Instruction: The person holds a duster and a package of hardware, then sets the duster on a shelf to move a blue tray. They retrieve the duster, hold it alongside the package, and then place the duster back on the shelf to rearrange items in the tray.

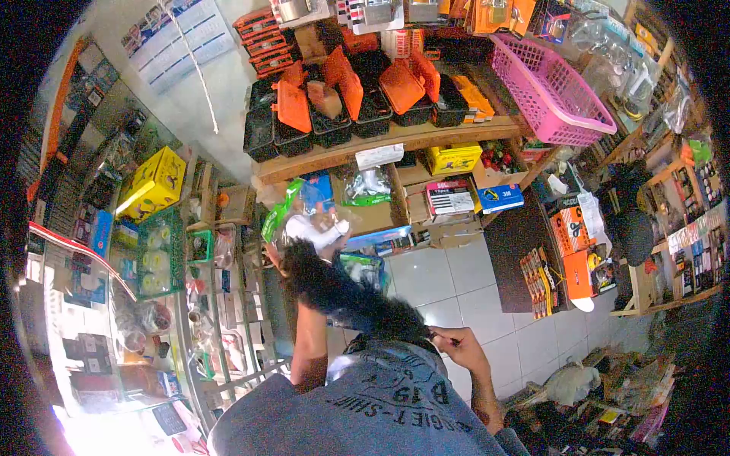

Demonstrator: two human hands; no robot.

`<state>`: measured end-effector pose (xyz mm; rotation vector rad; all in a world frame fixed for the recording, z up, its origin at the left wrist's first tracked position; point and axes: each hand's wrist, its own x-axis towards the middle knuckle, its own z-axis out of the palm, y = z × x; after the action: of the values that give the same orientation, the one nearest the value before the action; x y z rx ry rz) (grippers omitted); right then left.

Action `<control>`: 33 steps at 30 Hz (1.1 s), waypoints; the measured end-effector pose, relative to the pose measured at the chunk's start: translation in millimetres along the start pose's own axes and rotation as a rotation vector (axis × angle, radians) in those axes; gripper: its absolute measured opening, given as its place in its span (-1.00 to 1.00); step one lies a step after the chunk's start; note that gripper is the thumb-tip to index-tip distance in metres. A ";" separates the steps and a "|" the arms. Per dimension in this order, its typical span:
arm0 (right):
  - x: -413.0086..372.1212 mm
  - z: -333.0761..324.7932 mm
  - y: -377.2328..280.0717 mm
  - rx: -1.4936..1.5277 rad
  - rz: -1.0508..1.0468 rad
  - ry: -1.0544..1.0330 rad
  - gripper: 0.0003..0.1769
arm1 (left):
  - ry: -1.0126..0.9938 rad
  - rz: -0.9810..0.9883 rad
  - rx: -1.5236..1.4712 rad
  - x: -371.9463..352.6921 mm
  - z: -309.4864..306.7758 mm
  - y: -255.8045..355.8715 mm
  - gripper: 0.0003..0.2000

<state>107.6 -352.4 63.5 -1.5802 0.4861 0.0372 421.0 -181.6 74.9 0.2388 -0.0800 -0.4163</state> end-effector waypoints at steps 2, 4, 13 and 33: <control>1.5 -2.1 -0.2 0.033 -0.014 0.117 -0.61 | 0.047 0.015 0.028 8.6 -0.7 3.9 -0.10; -0.2 -7.1 7.1 0.040 0.028 0.062 -0.61 | -0.332 -0.240 -0.452 1.2 -8.1 9.2 -0.11; 3.1 -12.1 12.9 0.084 0.018 0.041 -0.58 | -0.096 -0.151 -0.211 -5.9 -3.4 2.6 -0.19; 4.2 -9.8 5.9 0.235 -0.055 0.115 -0.63 | -0.046 -0.120 -0.094 -12.9 16.5 -3.5 -0.16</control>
<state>106.8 -362.9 57.4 -1.3692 0.5167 -0.1482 405.8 -183.0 89.6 0.1418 -0.0912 -0.5435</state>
